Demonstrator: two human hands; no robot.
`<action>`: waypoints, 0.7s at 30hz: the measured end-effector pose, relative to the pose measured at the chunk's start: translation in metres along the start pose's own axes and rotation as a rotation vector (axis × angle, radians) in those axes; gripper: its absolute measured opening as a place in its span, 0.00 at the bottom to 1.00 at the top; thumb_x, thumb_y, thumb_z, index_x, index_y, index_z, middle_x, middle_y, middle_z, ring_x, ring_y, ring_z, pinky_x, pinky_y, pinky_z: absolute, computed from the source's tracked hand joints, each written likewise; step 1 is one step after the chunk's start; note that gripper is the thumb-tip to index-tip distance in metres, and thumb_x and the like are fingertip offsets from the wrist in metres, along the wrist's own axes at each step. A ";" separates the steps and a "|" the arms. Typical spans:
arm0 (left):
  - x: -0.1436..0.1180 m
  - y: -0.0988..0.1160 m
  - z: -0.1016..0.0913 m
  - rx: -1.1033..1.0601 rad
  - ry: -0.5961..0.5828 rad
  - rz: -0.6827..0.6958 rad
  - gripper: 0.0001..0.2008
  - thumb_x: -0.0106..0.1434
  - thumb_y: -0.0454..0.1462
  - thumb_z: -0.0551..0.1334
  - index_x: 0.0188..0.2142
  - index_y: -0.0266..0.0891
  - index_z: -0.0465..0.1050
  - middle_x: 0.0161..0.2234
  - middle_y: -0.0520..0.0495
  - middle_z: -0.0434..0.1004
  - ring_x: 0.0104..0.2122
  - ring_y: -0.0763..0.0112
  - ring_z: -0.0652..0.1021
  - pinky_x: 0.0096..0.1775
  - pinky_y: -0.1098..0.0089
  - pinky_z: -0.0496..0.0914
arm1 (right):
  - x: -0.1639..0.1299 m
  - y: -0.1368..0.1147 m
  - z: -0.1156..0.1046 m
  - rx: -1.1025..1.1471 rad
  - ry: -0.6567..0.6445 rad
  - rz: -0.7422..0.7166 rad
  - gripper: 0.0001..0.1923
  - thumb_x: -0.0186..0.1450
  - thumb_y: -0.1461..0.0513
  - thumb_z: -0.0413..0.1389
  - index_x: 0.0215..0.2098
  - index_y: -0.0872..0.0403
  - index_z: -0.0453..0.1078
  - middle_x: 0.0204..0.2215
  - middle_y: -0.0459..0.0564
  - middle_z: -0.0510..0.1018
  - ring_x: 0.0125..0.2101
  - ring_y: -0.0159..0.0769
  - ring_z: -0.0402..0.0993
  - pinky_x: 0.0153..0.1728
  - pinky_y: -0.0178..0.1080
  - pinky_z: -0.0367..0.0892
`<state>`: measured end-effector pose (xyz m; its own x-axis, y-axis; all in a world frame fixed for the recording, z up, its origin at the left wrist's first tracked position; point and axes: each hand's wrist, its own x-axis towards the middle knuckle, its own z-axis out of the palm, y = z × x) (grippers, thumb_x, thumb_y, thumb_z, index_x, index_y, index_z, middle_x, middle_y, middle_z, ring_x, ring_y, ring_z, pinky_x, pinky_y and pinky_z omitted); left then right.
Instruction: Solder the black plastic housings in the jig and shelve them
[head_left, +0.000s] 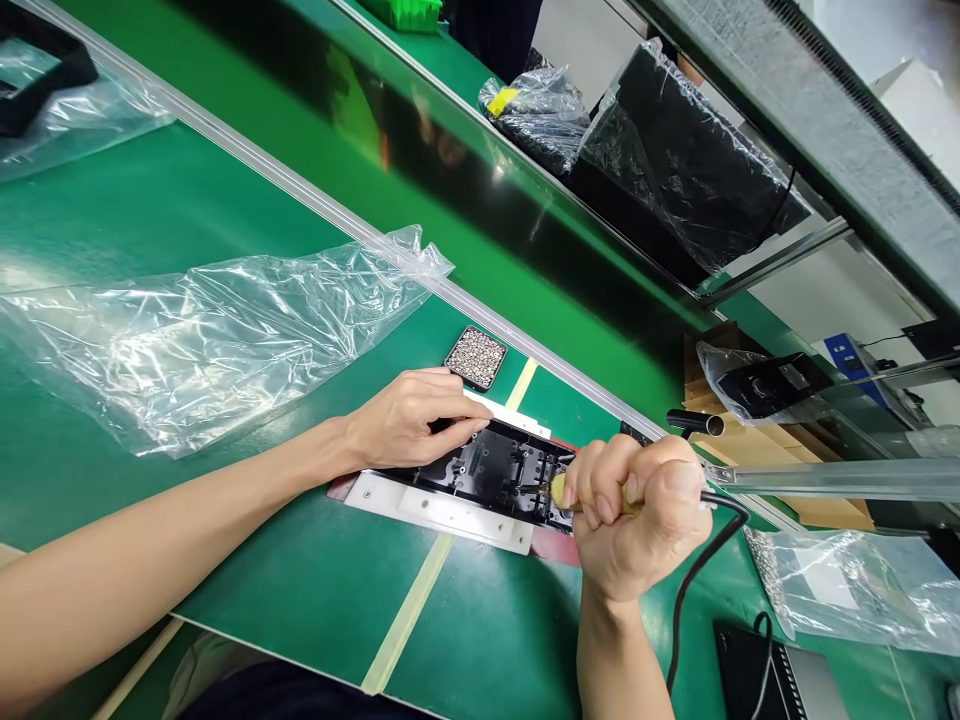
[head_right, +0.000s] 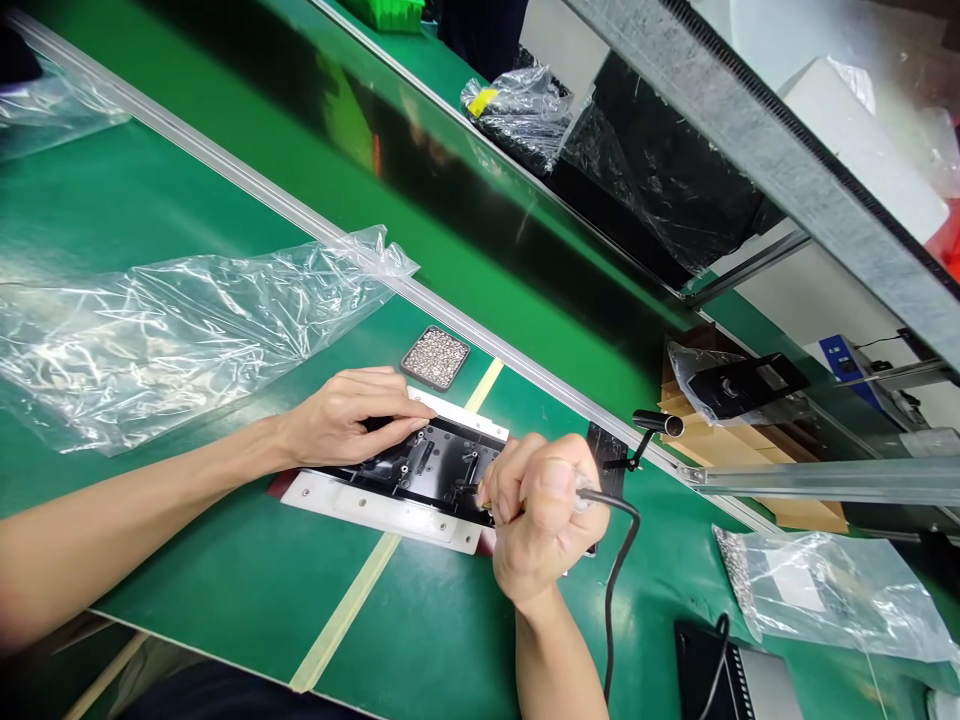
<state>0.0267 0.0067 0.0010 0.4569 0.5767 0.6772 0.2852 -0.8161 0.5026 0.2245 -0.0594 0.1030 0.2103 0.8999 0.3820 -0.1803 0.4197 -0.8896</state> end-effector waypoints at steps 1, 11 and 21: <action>0.000 0.000 0.000 -0.001 -0.001 0.001 0.06 0.69 0.33 0.62 0.42 0.38 0.79 0.27 0.51 0.76 0.27 0.73 0.73 0.36 0.66 0.68 | 0.000 0.000 0.000 0.005 -0.004 0.003 0.22 0.71 0.56 0.52 0.22 0.53 0.54 0.12 0.37 0.55 0.13 0.23 0.52 0.15 0.30 0.60; 0.001 0.001 0.000 -0.013 -0.003 -0.005 0.06 0.69 0.32 0.63 0.42 0.37 0.79 0.27 0.51 0.76 0.27 0.73 0.72 0.36 0.66 0.68 | 0.001 0.000 0.000 0.025 -0.024 0.005 0.21 0.71 0.56 0.53 0.22 0.53 0.54 0.12 0.37 0.54 0.13 0.23 0.52 0.14 0.30 0.59; 0.000 0.000 0.000 -0.010 0.000 0.005 0.06 0.68 0.32 0.63 0.42 0.37 0.79 0.26 0.51 0.76 0.26 0.72 0.73 0.35 0.67 0.68 | 0.002 0.002 -0.001 0.026 -0.056 -0.020 0.21 0.71 0.56 0.52 0.23 0.53 0.55 0.12 0.37 0.54 0.13 0.23 0.52 0.14 0.30 0.59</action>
<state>0.0263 0.0063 0.0012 0.4583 0.5730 0.6795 0.2750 -0.8184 0.5046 0.2261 -0.0569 0.1019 0.1603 0.8964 0.4132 -0.2021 0.4396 -0.8752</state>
